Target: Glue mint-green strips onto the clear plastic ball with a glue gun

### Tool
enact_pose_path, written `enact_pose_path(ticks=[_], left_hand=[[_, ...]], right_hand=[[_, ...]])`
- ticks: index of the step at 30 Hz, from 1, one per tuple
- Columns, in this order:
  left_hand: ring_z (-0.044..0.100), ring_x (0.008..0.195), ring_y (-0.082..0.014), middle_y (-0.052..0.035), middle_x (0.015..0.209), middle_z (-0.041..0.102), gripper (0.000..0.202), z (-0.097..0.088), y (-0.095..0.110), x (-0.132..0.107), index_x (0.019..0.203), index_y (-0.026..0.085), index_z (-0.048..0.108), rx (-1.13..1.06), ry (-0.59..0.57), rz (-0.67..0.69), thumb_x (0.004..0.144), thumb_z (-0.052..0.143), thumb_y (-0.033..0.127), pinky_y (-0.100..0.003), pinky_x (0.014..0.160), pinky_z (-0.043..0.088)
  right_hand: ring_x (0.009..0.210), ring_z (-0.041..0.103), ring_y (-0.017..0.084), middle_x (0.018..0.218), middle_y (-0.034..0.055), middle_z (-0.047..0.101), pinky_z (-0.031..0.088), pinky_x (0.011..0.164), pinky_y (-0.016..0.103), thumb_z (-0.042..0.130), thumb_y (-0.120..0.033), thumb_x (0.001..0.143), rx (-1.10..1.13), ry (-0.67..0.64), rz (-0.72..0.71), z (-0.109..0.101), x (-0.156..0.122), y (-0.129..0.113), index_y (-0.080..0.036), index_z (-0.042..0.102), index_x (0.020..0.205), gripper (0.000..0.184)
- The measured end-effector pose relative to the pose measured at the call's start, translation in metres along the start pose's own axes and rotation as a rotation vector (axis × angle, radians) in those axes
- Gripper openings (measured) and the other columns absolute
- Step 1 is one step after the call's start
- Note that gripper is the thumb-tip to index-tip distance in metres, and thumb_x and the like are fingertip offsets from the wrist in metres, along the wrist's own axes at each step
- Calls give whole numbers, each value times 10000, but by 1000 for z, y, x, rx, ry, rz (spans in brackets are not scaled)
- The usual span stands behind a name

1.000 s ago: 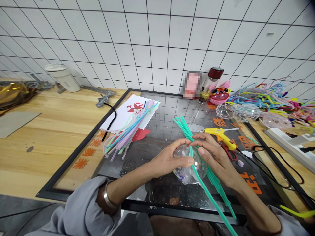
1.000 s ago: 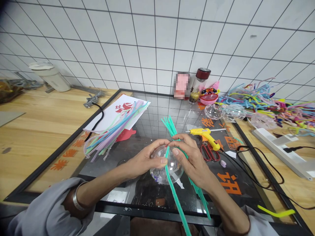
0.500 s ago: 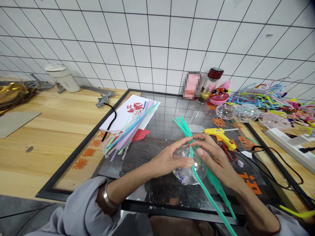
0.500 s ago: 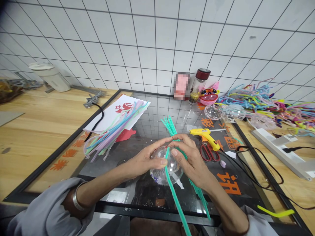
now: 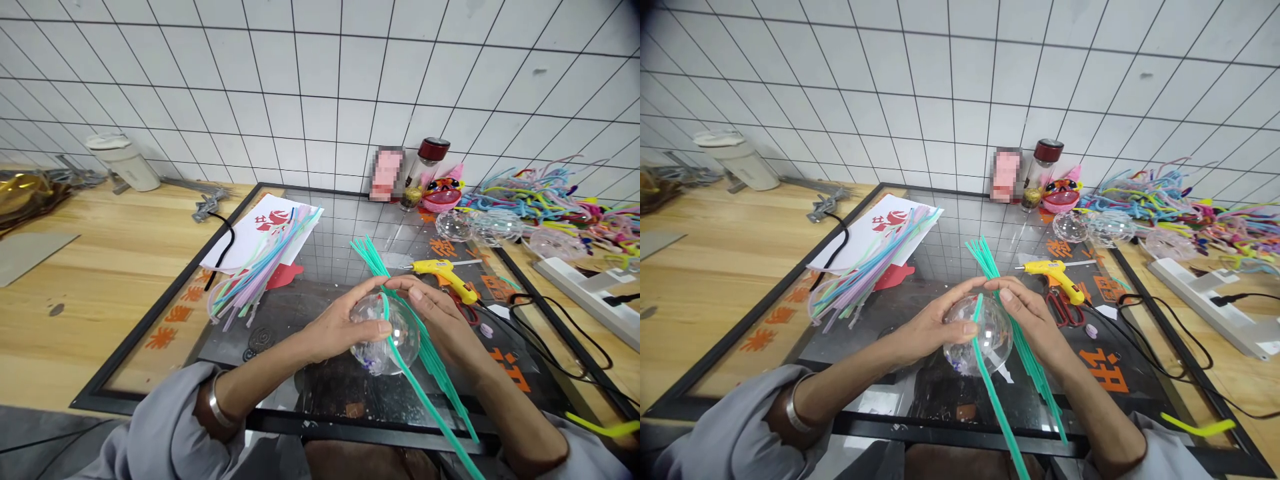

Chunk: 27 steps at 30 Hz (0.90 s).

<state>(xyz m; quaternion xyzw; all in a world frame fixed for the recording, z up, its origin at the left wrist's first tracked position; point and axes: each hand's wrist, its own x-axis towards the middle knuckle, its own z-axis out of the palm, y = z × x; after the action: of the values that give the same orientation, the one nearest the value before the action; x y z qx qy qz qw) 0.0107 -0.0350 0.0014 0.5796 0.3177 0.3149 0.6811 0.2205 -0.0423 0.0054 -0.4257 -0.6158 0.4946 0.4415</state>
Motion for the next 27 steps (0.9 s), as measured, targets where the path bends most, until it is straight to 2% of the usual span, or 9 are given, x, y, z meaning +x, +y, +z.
enact_pose_path(ticks=[5, 13, 21, 27], left_hand=[[505, 1316, -353, -115, 1521, 473, 833, 2, 5, -1, 1523, 273, 379, -71, 5, -36, 792, 753, 415, -477, 992, 513], [576, 1191, -314, -123, 1450, 517, 855, 2, 4, -1, 1524, 276, 382, -108, 26, -59, 772, 768, 406, -406, 901, 544], [559, 1206, -306, -119, 1415, 546, 863, 2, 5, 1, 1524, 256, 382, -119, 72, -46, 763, 763, 397, -391, 915, 526], [506, 1298, -314, -103, 1452, 538, 823, 3, 9, 0, 1504, 241, 411, -138, 97, -20, 768, 748, 387, -398, 1005, 468]], right_hand=[[1234, 549, 203, 1218, 25, 626, 414, 1073, 350, 519, -460, 983, -180, -31, -160, 0, -2, -5, -350, 717, 1158, 287], [1259, 531, 194, 1275, 26, 572, 464, 1015, 331, 487, -424, 1005, -302, -96, -250, 1, -6, -9, -386, 698, 1190, 283], [1300, 488, 200, 1325, 33, 525, 429, 1069, 354, 473, -427, 1010, -365, -145, -289, 2, -10, -14, -374, 671, 1209, 286], [1399, 412, 234, 1421, 33, 509, 344, 1161, 429, 445, -434, 1016, -369, -175, -312, 3, -12, -13, -372, 632, 1277, 327]])
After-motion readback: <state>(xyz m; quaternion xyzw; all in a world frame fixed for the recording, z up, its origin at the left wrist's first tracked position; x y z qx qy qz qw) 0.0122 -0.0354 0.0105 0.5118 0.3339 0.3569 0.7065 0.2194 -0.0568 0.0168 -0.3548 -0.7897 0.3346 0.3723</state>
